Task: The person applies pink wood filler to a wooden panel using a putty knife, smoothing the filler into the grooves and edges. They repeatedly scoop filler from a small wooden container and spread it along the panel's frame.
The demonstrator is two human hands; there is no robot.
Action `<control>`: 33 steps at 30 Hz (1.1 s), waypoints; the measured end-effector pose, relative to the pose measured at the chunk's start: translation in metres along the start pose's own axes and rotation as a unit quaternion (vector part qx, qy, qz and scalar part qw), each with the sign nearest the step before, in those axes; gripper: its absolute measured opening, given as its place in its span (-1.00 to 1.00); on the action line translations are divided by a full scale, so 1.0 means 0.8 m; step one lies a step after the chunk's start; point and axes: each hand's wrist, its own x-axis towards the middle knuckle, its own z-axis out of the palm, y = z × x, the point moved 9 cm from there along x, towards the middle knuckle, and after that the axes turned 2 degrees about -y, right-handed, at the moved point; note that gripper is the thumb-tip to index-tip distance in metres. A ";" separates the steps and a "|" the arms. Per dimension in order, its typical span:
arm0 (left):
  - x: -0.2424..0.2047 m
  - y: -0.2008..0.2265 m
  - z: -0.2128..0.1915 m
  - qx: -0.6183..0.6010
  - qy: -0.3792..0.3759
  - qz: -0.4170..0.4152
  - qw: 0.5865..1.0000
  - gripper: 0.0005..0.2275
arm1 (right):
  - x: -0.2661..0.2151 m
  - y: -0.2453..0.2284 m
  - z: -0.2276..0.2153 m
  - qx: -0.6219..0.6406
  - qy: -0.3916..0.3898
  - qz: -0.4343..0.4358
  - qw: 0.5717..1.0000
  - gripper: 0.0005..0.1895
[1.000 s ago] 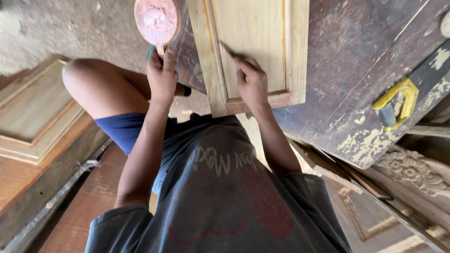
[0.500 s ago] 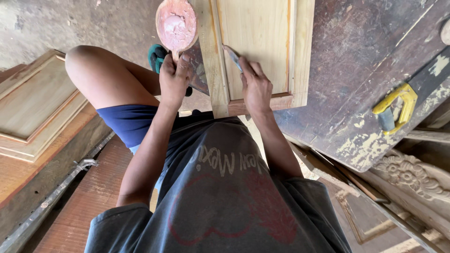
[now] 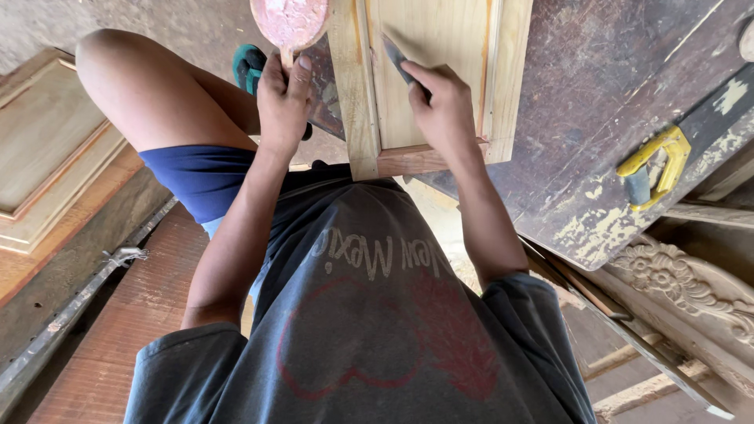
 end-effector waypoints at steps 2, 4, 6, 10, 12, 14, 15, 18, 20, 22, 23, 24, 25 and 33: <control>-0.001 0.003 -0.001 -0.002 -0.007 0.016 1.000 -0.80 | 0.019 -0.004 0.005 0.012 -0.046 0.032 0.998 -0.71; -0.002 0.000 -0.003 -0.008 -0.011 0.022 1.000 -0.79 | 0.028 -0.009 0.012 0.009 -0.090 0.055 0.994 -0.71; 0.000 -0.007 -0.006 -0.021 -0.011 0.020 1.000 -0.82 | 0.018 0.006 0.021 -0.022 -0.156 0.141 0.977 -0.69; 0.009 -0.019 -0.016 -0.019 -0.006 0.029 0.999 -0.74 | -0.034 0.038 0.047 -0.027 -0.244 0.265 0.932 -0.66; 0.011 -0.024 -0.017 -0.004 -0.011 0.034 0.999 -0.71 | -0.048 0.026 0.062 -0.001 -0.213 0.172 0.962 -0.71; 0.011 -0.026 -0.021 0.007 -0.013 0.042 0.999 -0.74 | -0.066 0.010 0.069 -0.022 -0.158 0.067 0.985 -0.73; 0.011 -0.025 -0.023 0.013 -0.014 0.047 0.999 -0.74 | -0.074 -0.002 0.068 -0.057 -0.119 0.007 0.991 -0.73; 0.007 -0.024 -0.024 0.009 -0.018 0.051 0.999 -0.73 | -0.087 0.018 0.063 -0.066 -0.125 0.051 0.989 -0.75; 0.005 -0.025 -0.024 0.046 -0.017 0.056 0.997 -0.73 | -0.078 0.030 0.053 -0.029 -0.117 0.092 0.988 -0.75; 0.003 -0.028 -0.020 0.055 -0.021 0.056 0.997 -0.73 | -0.047 0.026 0.040 0.018 -0.054 0.067 0.996 -0.71; 0.002 -0.030 -0.017 0.045 -0.025 0.054 0.997 -0.73 | -0.032 0.025 0.041 0.019 -0.043 0.062 0.997 -0.71; 0.002 -0.031 -0.015 0.035 -0.028 0.053 0.998 -0.74 | -0.018 0.023 0.044 0.020 -0.033 0.057 0.998 -0.71; 0.001 -0.032 -0.016 0.038 -0.026 0.055 0.997 -0.73 | -0.012 0.017 0.049 0.021 -0.022 0.051 0.998 -0.71; -0.008 -0.034 -0.020 0.044 -0.021 0.075 0.996 -0.67 | -0.057 0.008 0.066 0.003 -0.059 0.032 0.998 -0.70</control>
